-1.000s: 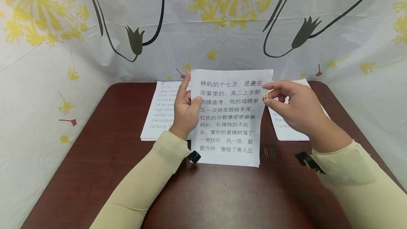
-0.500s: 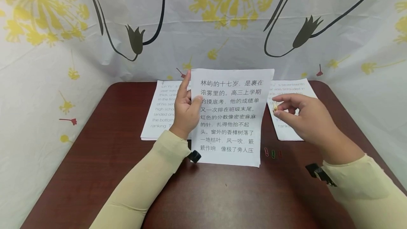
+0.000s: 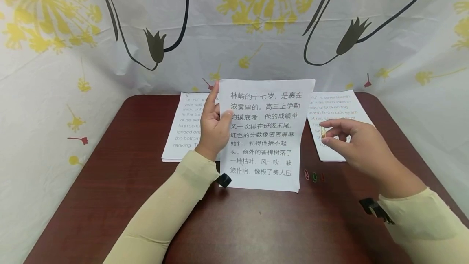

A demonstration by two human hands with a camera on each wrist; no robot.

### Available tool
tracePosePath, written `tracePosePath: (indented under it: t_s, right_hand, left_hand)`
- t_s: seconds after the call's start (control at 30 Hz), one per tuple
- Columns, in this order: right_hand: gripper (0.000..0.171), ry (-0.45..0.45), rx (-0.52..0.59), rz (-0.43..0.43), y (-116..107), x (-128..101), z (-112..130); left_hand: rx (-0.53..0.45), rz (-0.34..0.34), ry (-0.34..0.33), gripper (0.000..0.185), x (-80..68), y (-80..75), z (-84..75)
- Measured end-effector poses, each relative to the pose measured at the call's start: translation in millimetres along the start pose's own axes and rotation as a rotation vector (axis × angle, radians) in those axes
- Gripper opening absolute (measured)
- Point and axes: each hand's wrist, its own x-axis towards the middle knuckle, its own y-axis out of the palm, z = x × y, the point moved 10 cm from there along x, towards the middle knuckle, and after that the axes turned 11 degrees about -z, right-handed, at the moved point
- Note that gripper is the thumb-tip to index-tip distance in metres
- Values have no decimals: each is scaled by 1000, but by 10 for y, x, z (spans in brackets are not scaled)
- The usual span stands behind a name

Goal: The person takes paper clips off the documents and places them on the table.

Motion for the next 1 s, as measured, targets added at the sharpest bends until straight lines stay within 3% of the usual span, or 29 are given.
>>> tracePosePath:
  t_s: [0.37, 1.0]
  right_hand:
    - [29, 27, -36, 35, 58, -125, -171]
    - [27, 24, 36, 72, 159, -329, -414]
  left_hand:
    - [-2, 8, 0, 82, 1, 3, 4]
    - [6, 7, -31, 82, 0, 18, 29]
